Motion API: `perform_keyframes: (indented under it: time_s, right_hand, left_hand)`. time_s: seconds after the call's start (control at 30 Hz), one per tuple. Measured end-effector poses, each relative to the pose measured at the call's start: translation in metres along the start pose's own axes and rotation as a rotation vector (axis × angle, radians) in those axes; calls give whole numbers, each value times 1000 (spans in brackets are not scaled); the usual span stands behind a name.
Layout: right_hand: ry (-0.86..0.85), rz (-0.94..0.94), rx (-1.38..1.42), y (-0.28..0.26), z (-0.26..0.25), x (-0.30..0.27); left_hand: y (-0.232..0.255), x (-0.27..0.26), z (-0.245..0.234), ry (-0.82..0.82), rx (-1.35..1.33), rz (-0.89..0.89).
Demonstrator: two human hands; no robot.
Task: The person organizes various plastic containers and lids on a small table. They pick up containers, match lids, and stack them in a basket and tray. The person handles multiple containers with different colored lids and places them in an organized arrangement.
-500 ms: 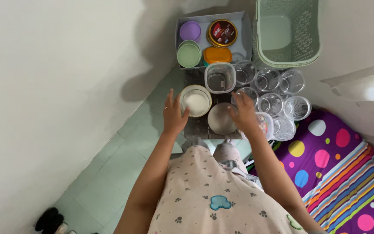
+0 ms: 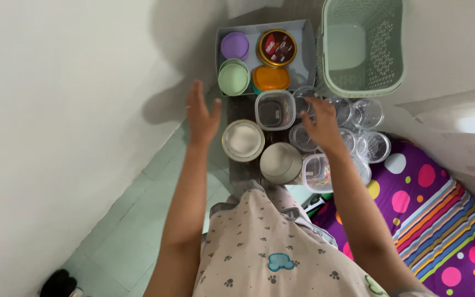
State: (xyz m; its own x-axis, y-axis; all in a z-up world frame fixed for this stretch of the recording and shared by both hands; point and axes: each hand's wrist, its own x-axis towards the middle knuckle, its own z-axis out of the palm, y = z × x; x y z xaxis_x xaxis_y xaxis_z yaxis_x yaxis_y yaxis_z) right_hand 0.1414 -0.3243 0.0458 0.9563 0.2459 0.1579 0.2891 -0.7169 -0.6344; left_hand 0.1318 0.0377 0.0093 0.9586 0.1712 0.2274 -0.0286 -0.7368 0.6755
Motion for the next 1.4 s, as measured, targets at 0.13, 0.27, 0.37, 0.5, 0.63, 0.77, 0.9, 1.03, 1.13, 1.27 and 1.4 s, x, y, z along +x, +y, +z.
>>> perform_keyframes:
  time_s: [0.13,0.27,0.37,0.5,0.63,0.77,0.9,1.03,1.13,1.27,1.4]
  right_hand:
    - [-75,71,41,39,3,53]
    - [-109,80,46,72,35,102]
    - [-185,68,-45,94,64,120]
    - [-311,220,-92,121,96,130]
    - [-417,379,-112,153,127,146]
    - [-530,495,-231,180,169,170]
    - [-628,689,-266,206,205,185]
    - [-631,670,-276,212,220,180]
    - [-694,710,-249,207,217,182]
    - [-734,802,-160,191,205,188]
    - [-610,965,46,182,191,196]
  left_hand:
    - [-8,19,-13,-47,41,-114]
    - [23,6,5,-79,-164,-152]
    - [62,-17,27,-189,-130,15]
    - [82,-45,29,-254,-156,44]
    - [62,-54,18,-246,-130,-114]
    - [35,-64,7,-212,-73,-207]
    - [13,-74,1,-173,-48,-242]
    - [5,-87,-2,-191,-38,-321]
    - [7,-89,3,-210,-53,-312]
    - [15,-87,13,-207,-111,-307]
    - [26,-76,21,-218,-142,-291]
